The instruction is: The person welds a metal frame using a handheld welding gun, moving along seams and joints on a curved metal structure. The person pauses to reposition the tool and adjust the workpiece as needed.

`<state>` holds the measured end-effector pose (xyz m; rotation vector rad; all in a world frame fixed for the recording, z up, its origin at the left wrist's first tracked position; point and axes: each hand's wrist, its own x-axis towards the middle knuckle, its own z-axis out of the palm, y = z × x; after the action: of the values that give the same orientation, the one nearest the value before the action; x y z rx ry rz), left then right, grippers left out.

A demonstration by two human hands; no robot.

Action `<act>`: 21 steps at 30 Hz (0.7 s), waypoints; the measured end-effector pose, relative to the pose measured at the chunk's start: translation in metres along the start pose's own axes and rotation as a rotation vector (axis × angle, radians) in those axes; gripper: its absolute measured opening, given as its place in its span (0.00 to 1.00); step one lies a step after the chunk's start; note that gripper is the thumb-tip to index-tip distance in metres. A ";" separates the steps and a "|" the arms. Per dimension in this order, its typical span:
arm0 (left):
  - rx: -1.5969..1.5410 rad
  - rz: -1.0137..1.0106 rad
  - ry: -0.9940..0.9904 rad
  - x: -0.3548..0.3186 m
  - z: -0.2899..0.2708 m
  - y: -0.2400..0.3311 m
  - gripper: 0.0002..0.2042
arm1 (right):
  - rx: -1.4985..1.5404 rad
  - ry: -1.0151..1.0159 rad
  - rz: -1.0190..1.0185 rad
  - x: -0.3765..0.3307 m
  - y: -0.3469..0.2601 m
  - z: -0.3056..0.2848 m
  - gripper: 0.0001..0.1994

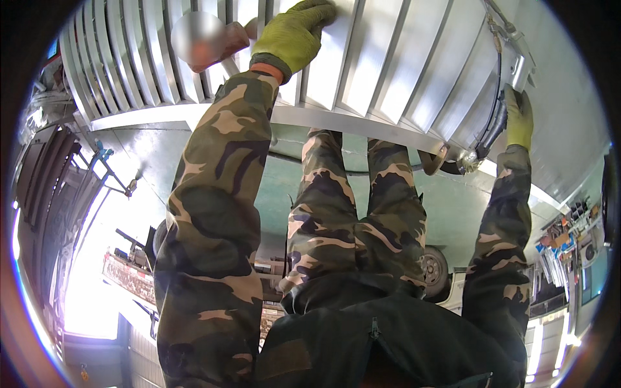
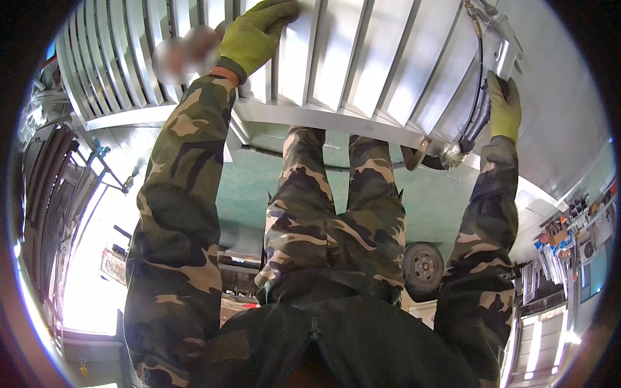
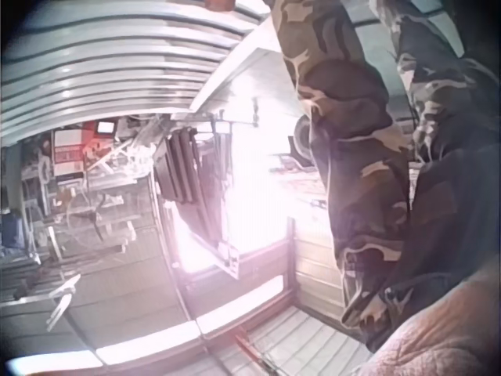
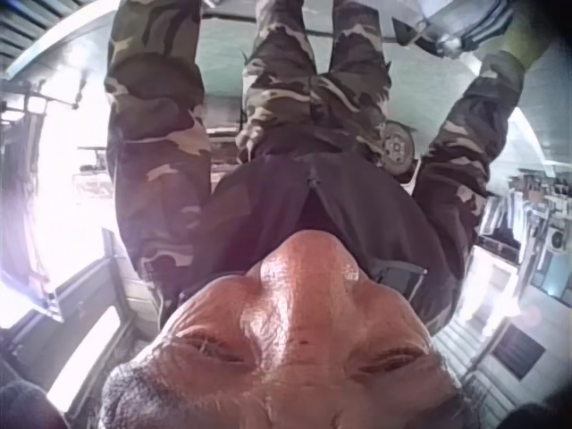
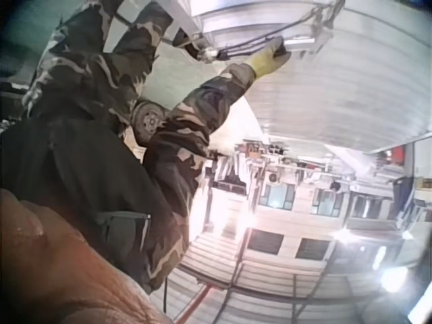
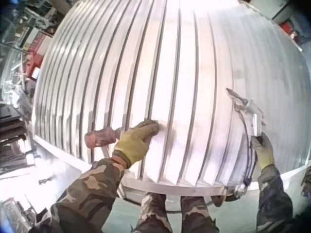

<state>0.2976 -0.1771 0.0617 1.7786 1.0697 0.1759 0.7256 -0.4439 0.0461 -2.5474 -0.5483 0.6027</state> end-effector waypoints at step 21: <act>0.154 0.023 0.134 0.001 -0.008 -0.019 0.10 | 0.202 -0.433 -0.290 -0.110 -0.110 0.085 0.16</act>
<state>0.2825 -0.1686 0.0497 1.9398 1.1852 0.2342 0.5629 -0.3774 0.0701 -2.0996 -0.9325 1.0477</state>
